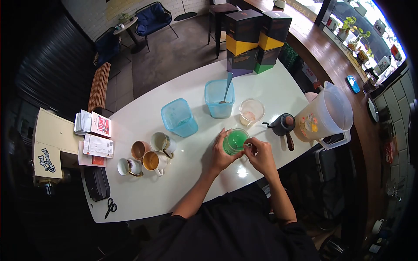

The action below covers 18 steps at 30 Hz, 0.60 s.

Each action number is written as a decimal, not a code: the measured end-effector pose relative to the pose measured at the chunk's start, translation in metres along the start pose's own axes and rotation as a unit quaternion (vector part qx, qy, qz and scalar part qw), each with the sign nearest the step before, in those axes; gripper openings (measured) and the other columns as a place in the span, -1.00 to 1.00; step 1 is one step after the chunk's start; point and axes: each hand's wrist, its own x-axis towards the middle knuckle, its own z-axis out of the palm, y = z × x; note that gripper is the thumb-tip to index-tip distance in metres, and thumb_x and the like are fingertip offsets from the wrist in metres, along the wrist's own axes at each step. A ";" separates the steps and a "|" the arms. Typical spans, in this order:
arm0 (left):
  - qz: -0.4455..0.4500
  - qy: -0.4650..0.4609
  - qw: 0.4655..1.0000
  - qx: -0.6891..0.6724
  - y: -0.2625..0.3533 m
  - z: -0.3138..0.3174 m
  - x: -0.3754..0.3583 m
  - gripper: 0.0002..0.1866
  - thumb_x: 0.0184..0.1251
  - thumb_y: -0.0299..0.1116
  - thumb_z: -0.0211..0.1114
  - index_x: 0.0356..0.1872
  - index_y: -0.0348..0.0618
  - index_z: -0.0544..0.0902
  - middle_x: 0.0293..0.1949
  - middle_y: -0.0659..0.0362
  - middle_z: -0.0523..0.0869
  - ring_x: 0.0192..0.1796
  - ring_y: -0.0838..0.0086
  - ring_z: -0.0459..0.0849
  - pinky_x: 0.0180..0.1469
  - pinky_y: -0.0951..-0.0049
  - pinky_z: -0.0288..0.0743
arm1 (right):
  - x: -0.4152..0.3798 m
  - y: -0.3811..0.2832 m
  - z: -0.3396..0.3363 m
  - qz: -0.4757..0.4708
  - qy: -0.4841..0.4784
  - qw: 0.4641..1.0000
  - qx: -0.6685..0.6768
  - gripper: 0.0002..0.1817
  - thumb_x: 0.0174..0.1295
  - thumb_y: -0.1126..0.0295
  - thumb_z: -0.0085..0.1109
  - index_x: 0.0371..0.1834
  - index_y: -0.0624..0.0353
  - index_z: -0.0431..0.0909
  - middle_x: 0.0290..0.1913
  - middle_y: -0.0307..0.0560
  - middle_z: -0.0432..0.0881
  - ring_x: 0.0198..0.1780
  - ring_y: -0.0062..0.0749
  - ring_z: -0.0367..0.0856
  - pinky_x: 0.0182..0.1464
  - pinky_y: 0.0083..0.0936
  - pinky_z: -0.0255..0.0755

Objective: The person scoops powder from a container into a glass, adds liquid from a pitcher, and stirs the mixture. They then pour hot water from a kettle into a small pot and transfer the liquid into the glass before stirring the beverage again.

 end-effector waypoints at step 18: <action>-0.025 -0.036 0.998 -0.036 0.011 -0.014 0.013 -0.11 -0.21 -0.13 0.75 0.17 -0.37 0.51 0.07 -0.02 0.72 0.12 0.18 0.71 0.47 0.16 0.33 | -0.052 0.012 -0.177 0.011 0.557 0.805 -0.204 -0.71 0.40 0.40 0.23 0.13 0.21 0.54 -0.14 -0.13 0.60 -0.05 -0.47 0.53 0.04 -0.48 0.44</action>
